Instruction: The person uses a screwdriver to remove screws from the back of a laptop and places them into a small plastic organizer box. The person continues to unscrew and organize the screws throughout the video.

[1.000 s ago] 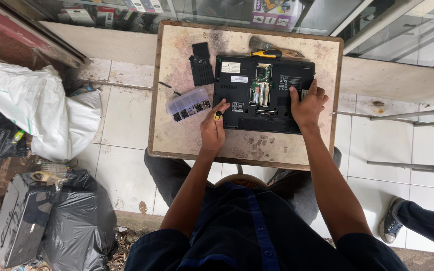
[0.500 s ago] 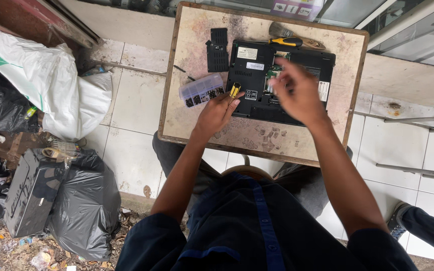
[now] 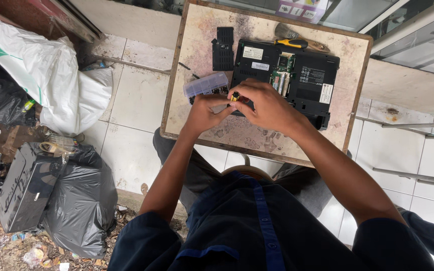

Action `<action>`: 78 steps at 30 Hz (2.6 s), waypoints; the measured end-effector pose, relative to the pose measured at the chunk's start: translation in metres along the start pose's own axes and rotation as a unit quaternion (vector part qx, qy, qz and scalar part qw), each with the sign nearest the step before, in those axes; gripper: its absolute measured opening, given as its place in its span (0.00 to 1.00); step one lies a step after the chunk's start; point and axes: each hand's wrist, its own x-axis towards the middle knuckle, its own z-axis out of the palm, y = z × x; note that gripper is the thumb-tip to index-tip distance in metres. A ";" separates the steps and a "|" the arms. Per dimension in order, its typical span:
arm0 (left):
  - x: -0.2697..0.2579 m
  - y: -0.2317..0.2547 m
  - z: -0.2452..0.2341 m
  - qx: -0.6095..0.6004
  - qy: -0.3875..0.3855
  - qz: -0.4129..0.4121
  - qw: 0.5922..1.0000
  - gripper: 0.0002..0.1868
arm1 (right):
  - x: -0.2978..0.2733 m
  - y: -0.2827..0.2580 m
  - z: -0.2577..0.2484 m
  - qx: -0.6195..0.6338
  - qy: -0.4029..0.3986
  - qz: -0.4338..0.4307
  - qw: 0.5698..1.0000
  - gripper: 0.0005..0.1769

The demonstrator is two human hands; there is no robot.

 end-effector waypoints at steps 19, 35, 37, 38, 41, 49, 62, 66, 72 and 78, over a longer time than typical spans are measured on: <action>0.012 0.008 -0.013 0.067 -0.053 -0.019 0.996 0.07 | 0.009 -0.005 -0.007 -0.082 -0.108 0.026 0.990 0.08; 0.006 0.002 -0.001 0.085 0.010 0.009 0.996 0.16 | 0.026 -0.010 -0.003 -0.128 -0.206 0.092 0.966 0.21; 0.005 -0.002 -0.004 0.082 0.012 0.005 0.997 0.14 | 0.027 -0.011 -0.002 -0.124 -0.216 0.085 0.965 0.20; 0.003 -0.009 -0.004 0.075 0.009 0.001 0.997 0.13 | 0.029 -0.017 -0.005 -0.158 -0.243 0.050 0.956 0.19; -0.001 -0.023 -0.004 0.068 -0.012 -0.002 0.998 0.10 | 0.035 -0.021 -0.010 -0.201 -0.281 -0.012 0.938 0.18; 0.006 0.001 0.000 0.061 -0.005 0.019 0.998 0.17 | 0.039 -0.017 -0.020 -0.175 -0.253 0.067 0.949 0.24; -0.004 -0.011 0.000 0.048 0.032 0.018 0.998 0.11 | 0.024 -0.037 -0.008 -0.183 -0.182 0.066 0.964 0.21; -0.014 -0.015 -0.004 0.085 0.034 0.011 0.996 0.15 | 0.015 -0.030 0.003 -0.135 -0.141 0.082 0.977 0.15; -0.014 -0.023 -0.004 0.056 0.020 0.000 0.998 0.17 | 0.005 -0.010 0.028 -0.202 -0.113 0.067 0.971 0.10; 0.004 0.024 -0.002 0.057 0.003 0.013 0.998 0.19 | 0.013 -0.041 -0.004 -0.157 -0.143 0.139 0.967 0.19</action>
